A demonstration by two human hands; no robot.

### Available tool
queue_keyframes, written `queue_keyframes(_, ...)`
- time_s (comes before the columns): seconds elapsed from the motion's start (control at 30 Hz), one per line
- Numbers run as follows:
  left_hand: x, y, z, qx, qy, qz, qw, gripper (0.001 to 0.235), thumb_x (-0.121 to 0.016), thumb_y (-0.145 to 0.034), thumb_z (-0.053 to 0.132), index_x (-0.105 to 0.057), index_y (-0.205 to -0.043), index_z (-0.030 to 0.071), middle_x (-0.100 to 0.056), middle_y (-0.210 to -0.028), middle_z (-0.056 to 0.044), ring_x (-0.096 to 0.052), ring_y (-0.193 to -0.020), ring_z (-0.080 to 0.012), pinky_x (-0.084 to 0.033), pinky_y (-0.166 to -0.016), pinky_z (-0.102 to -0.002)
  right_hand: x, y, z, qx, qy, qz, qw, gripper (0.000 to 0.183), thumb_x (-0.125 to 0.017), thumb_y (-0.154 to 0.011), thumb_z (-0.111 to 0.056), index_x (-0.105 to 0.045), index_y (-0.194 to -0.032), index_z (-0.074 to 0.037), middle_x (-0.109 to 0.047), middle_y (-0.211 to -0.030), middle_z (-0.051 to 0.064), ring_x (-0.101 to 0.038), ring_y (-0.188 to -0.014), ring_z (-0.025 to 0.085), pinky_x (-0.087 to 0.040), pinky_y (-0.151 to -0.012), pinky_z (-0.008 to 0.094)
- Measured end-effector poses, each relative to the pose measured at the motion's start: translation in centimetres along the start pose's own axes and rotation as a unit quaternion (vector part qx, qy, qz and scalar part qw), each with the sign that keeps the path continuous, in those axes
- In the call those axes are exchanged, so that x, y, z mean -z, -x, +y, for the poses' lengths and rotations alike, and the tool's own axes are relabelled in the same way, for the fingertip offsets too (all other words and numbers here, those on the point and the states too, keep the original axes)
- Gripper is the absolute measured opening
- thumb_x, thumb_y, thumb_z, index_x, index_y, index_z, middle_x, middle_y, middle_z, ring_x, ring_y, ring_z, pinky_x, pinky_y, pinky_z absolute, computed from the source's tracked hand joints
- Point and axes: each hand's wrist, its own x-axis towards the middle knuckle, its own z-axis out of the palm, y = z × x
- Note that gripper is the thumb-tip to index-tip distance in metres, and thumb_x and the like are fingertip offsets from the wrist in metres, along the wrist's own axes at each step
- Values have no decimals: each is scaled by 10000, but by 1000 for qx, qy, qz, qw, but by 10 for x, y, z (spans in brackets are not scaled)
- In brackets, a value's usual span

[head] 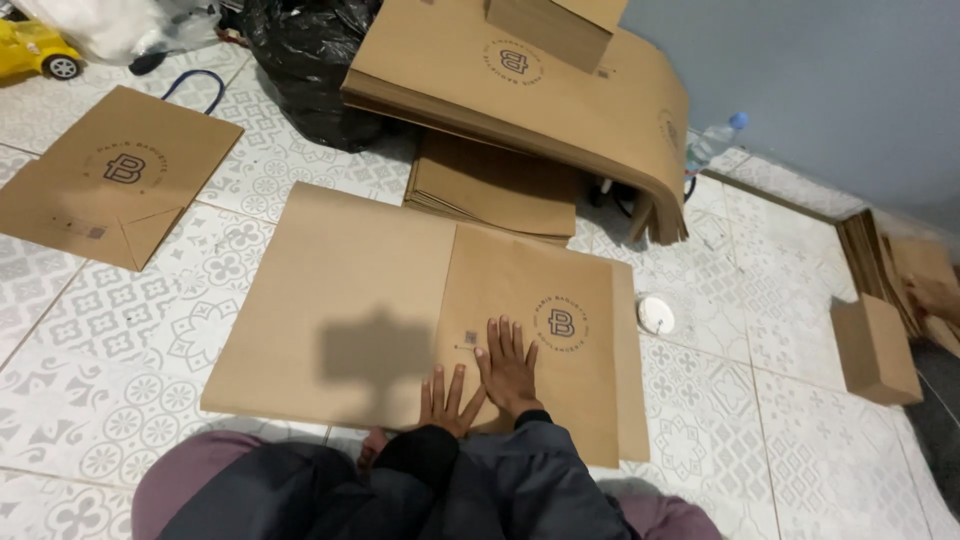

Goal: The person sits on the floor and folds flat brown paper sheets into bag shapes. They use a small brush to apply a white adhesive substance along the center fold to seal the bags. The person handles multiple bags, folding and gluing them one by one.

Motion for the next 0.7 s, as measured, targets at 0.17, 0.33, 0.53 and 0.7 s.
queue_keyframes(0.17,68,-40,-10,-14,41,-338,940,1213,-476,-706,848,152,-1605,330,248,-1665,-206,168,-1494,-550,13,-1187,-671,-17,48,18,13,26,-23,999,665,-80,-1058,-522,5,-1656,-245,51,-1735,-31,100,-1588,247,73,-1245,557)
queue_keyframes(0.33,119,-67,-19,-21,60,-524,849,947,-365,-930,776,74,-1648,341,238,-1688,-160,183,-1515,-510,37,-1228,-614,-45,89,46,35,76,-43,996,665,-74,-1067,-552,1,-1667,-274,45,-1741,-27,74,-1586,293,15,-1245,588)
queue_keyframes(0.53,109,-59,-20,-27,56,-464,884,1054,-424,-908,806,24,-1660,220,123,-1699,-204,96,-1521,-530,-10,-1227,-626,-71,128,113,105,62,-61,991,693,-321,-1073,-570,-9,-1652,-351,9,-1733,-79,39,-1585,282,-62,-1237,619)
queue_keyframes(0.7,75,-49,-22,36,109,-470,875,1245,-467,-772,930,135,-1645,278,170,-1704,-165,117,-1538,-479,54,-1231,-623,-61,119,189,13,-185,127,974,440,-526,-971,-506,-731,-1251,-237,-706,-1282,161,-619,-1219,457,-500,-1048,585)
